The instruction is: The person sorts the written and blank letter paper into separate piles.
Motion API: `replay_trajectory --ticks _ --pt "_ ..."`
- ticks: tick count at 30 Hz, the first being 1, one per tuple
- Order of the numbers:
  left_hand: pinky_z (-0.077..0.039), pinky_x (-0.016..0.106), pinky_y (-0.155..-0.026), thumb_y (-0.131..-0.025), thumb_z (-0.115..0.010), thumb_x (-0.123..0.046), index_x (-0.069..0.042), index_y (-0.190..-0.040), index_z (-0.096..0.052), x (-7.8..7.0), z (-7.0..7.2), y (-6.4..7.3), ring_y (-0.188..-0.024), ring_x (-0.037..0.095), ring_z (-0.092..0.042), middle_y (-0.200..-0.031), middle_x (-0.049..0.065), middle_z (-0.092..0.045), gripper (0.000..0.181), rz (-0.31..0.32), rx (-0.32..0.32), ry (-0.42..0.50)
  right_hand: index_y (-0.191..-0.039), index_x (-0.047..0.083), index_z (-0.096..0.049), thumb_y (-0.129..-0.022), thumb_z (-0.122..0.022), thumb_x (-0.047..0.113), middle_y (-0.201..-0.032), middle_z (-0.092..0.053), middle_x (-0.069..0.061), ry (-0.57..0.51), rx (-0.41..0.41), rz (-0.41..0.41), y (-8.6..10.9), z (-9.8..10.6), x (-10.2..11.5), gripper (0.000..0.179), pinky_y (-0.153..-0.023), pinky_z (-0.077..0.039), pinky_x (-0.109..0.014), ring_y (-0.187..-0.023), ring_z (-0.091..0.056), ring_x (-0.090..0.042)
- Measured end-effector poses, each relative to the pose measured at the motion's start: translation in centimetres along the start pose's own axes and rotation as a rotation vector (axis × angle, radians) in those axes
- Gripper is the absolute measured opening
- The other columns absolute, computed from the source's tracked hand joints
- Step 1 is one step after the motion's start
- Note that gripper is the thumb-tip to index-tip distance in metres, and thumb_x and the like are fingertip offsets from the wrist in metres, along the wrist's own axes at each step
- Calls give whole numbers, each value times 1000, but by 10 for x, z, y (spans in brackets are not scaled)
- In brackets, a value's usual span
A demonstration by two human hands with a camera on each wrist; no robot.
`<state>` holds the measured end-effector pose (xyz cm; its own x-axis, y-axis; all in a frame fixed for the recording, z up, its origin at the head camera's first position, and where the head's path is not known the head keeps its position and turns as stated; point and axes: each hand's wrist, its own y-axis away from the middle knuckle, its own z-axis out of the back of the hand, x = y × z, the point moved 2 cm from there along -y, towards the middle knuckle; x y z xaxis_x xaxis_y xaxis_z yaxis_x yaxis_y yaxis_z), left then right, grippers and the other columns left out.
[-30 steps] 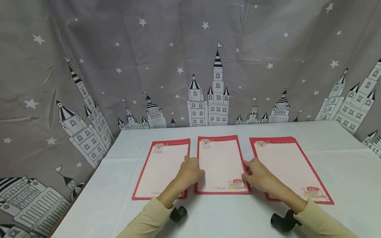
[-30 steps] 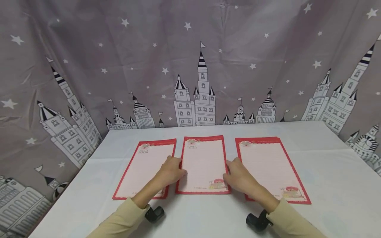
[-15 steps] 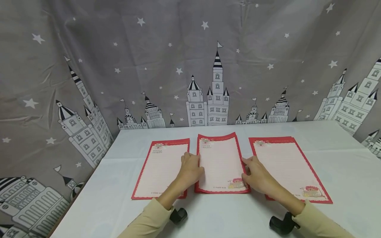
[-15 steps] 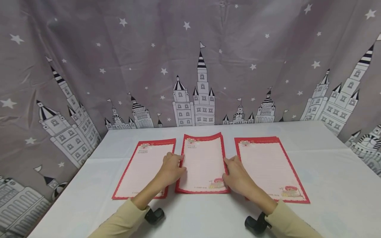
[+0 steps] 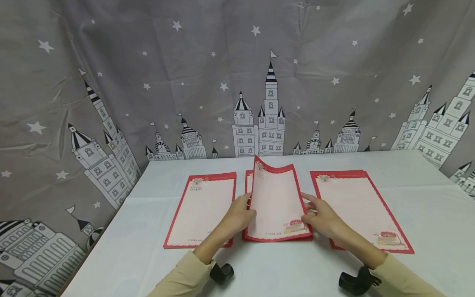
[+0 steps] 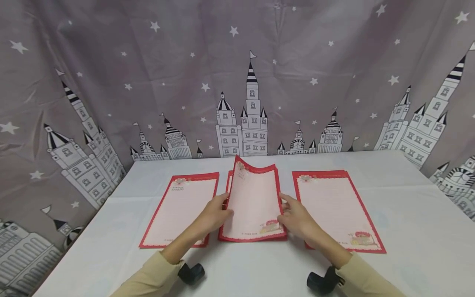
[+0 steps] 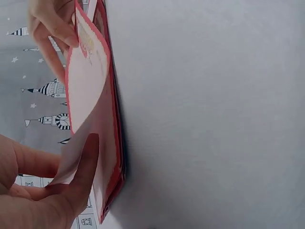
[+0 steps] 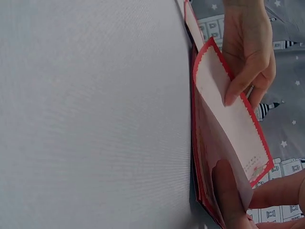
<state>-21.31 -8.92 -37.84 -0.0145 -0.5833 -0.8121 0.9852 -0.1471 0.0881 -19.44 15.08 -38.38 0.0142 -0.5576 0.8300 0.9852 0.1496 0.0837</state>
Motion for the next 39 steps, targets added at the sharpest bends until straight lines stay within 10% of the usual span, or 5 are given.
replay_trajectory --ticks 10,19,29,39 --pt "-47 60 -106 -92 -73 -6 7 -156 -39 -1 0 -1 -132 41 -54 -149 27 -51 74 45 -8 13 -160 -3 -34 -95 -69 8 -137 -56 -28 -94 0 -46 5 9 -11 75 -95 -57 -47 -128 -52 -42" --pt "-53 36 -80 -92 -75 -6 1 -157 -42 1 17 2 -106 28 -55 -124 17 -58 73 18 -13 45 -161 0 -34 -95 -68 9 -138 -56 -24 -138 18 -41 8 11 -5 75 -94 -57 -40 -125 -56 -35" --pt "-57 47 -92 -95 -72 -11 2 -158 -39 11 53 13 -117 36 -59 -135 23 -59 73 29 -66 -58 -163 6 -34 -95 -69 0 -128 -54 -17 -265 106 -10 2 -11 23 77 -63 -59 -33 -72 -62 -20" --pt "-50 55 -104 -99 -67 -12 0 -162 -32 28 94 30 -129 45 -56 -143 28 -53 73 102 -49 -45 -162 2 -34 -93 -70 -4 -119 -55 -13 -286 202 60 -6 -46 50 78 -70 -62 -36 -86 -65 -16"
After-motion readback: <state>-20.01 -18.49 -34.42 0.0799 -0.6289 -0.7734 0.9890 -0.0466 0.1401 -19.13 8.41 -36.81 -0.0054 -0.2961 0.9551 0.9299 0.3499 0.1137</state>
